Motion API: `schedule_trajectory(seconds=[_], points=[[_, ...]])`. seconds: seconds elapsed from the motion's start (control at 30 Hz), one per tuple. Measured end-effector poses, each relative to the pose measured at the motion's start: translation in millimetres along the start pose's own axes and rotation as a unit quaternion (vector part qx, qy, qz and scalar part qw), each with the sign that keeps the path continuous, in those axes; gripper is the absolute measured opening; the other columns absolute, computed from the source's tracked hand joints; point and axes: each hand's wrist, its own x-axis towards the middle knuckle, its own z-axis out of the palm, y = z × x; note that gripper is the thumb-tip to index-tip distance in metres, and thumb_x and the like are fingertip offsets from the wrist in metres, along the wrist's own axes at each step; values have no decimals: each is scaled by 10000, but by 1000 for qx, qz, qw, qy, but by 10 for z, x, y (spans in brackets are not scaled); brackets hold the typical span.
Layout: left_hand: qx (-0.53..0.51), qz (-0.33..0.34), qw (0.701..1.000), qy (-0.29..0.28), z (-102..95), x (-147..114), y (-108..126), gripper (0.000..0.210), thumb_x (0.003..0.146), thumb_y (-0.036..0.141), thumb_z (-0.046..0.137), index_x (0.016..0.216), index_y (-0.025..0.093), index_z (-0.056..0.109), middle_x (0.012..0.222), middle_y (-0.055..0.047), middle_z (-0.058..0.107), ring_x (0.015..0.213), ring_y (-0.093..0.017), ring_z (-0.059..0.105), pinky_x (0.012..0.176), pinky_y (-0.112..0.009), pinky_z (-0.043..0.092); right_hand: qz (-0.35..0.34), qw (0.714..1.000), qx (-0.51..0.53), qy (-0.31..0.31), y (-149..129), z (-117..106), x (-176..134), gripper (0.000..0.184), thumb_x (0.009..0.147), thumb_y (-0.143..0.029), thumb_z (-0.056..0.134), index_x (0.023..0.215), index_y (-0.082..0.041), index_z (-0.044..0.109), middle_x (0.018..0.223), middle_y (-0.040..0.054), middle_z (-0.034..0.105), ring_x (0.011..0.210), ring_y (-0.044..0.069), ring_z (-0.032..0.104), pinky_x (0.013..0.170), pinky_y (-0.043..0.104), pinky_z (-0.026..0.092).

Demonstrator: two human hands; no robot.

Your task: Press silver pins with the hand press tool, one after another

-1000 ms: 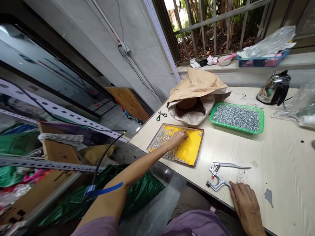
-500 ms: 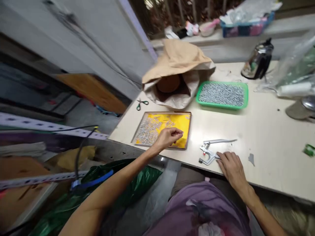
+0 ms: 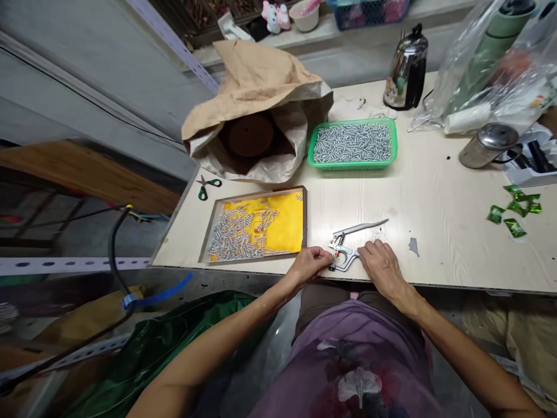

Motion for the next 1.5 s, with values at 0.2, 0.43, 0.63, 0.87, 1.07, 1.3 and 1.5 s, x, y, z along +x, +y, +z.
schedule_trajectory(seconds=[0.2,0.43,0.63,0.87,1.07,1.3,1.5], points=[[16,-27,999,-20,34,36,7,94,784,185,629,721,115,629,381,105,403,325,-32,329,364,-164,221,7,1000,12,-10,-12,5,-4,169,911,-104,489,854,-173,632,790,48,607,747,182,518,710,301,361],[88,-56,993,-55,-22,76,117,160,798,172,629,650,126,591,335,95,415,300,-34,341,354,-156,234,13,1000,-2,-8,-31,4,-16,160,884,-73,504,844,-170,625,784,42,606,725,181,518,688,306,348],[99,-85,985,-111,-87,176,130,210,799,202,646,617,130,568,368,89,452,291,-28,380,338,-149,233,4,1000,-9,-10,-27,-20,-15,160,874,-57,514,851,-168,627,787,42,608,722,184,515,684,301,334],[101,-113,975,-159,-143,224,200,148,770,176,676,653,118,607,429,67,532,327,-39,454,377,-148,322,-3,1000,-1,-31,-16,-46,-17,169,898,-73,483,872,-167,621,811,50,611,735,183,510,690,301,325],[139,-124,967,-173,-123,205,307,223,813,110,619,600,127,557,394,70,515,314,-38,452,384,-142,346,-23,999,10,-37,17,-44,-14,182,908,-68,469,884,-166,621,800,44,613,724,171,516,674,301,327],[83,-156,972,-154,-100,173,216,159,818,147,657,676,110,596,448,56,565,340,-39,500,387,-135,360,-18,991,92,-93,138,-161,81,199,971,-178,410,997,-191,606,903,45,623,782,160,555,679,282,373],[77,-158,973,-148,-79,148,180,155,800,159,692,681,104,611,450,57,564,339,-36,500,393,-135,370,43,994,-19,-97,358,-103,349,311,921,-86,356,1120,-159,584,988,112,606,819,210,497,624,318,324]])
